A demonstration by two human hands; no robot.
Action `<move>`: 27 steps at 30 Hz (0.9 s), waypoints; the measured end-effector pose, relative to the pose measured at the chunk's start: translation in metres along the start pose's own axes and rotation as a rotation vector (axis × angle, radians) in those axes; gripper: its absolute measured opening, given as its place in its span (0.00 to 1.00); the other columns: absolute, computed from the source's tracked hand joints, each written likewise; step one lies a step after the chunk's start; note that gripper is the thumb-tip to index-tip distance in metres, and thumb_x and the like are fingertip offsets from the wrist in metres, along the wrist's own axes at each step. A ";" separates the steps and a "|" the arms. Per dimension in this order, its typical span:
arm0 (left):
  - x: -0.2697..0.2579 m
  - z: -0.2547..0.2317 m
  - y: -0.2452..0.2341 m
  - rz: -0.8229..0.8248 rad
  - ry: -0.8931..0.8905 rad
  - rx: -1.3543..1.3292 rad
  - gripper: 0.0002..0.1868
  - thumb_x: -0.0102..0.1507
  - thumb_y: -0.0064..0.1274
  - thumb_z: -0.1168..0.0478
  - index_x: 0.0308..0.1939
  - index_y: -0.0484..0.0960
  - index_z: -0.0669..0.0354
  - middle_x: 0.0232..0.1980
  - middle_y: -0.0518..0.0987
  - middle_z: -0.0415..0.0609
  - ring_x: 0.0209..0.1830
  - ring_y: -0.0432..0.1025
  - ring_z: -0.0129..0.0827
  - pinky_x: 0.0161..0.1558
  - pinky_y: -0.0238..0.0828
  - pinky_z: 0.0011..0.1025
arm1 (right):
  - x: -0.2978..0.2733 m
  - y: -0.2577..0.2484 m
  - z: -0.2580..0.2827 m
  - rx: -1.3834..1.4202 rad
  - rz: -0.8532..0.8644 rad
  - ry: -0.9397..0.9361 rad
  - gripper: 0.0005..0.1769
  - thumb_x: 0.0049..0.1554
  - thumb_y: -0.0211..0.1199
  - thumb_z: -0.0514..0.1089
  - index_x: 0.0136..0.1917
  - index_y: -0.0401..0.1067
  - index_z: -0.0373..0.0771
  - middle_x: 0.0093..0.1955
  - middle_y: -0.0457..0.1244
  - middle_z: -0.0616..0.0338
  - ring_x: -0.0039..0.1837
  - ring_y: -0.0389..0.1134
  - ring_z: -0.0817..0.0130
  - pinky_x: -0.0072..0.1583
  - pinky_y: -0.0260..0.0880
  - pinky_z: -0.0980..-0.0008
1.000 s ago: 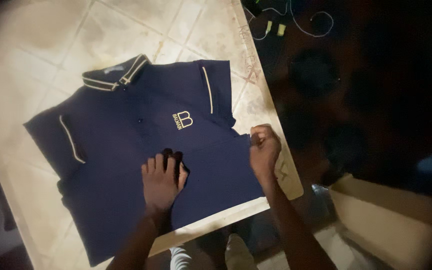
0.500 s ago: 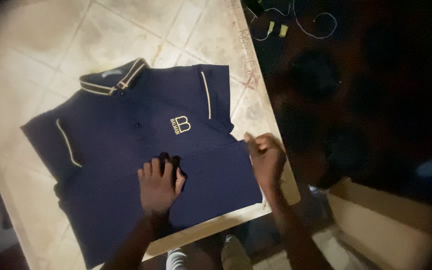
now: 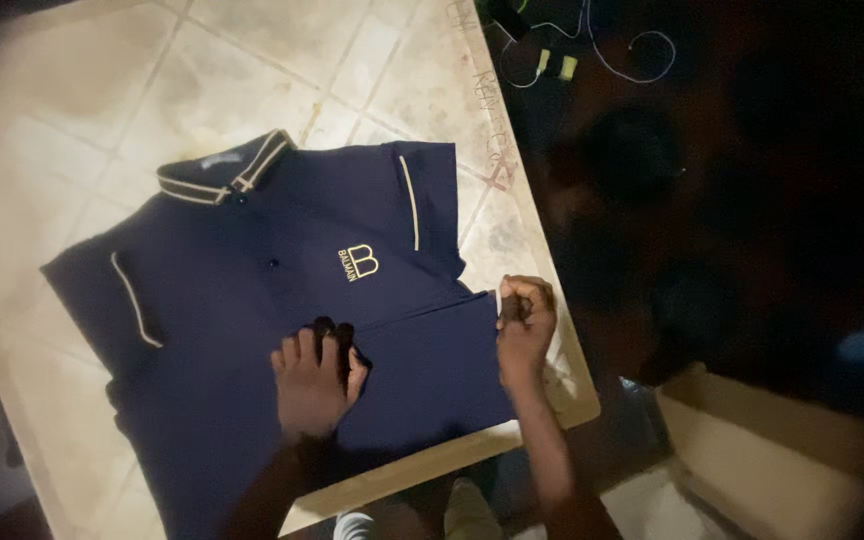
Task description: The person folds a navy blue polo shirt on a tiled table. They smooth the fabric, fold the sleeves and body into a compact rectangle, and place the folded shirt into an open suitcase.
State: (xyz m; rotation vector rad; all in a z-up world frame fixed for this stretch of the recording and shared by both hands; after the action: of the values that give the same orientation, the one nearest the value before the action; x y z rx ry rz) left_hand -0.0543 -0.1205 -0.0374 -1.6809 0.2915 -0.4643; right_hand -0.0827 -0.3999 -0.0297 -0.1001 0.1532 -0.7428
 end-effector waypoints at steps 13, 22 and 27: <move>-0.003 0.002 0.005 0.030 -0.031 0.005 0.25 0.59 0.55 0.49 0.47 0.79 0.69 0.51 0.74 0.66 0.48 0.69 0.57 0.49 0.66 0.55 | 0.025 -0.016 0.009 0.561 0.388 0.406 0.07 0.61 0.64 0.41 0.49 0.71 0.35 0.41 0.64 0.59 0.30 0.58 0.79 0.32 0.56 0.76; -0.001 0.004 0.002 0.036 0.006 0.010 0.27 0.55 0.55 0.48 0.46 0.77 0.70 0.49 0.73 0.66 0.47 0.68 0.57 0.50 0.66 0.55 | 0.043 -0.034 -0.021 0.145 0.490 0.125 0.07 0.59 0.53 0.27 0.45 0.65 0.36 0.40 0.61 0.57 0.34 0.56 0.79 0.35 0.57 0.78; -0.003 0.004 0.004 0.039 -0.028 -0.056 0.23 0.61 0.55 0.50 0.47 0.77 0.69 0.50 0.73 0.66 0.48 0.67 0.56 0.51 0.65 0.54 | 0.055 -0.034 -0.018 -0.139 0.510 -0.162 0.06 0.60 0.55 0.27 0.44 0.64 0.34 0.44 0.60 0.59 0.45 0.65 0.74 0.50 0.69 0.74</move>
State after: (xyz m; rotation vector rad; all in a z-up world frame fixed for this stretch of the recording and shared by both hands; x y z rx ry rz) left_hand -0.0547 -0.1165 -0.0419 -1.7315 0.3185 -0.4062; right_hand -0.0688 -0.4626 -0.0485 -0.2424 0.0703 -0.2136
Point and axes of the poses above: each hand's wrist, its own x-axis towards the middle knuckle, its own y-axis out of the palm, z = x × y, the point moved 1 cm from there along x, towards the middle knuckle
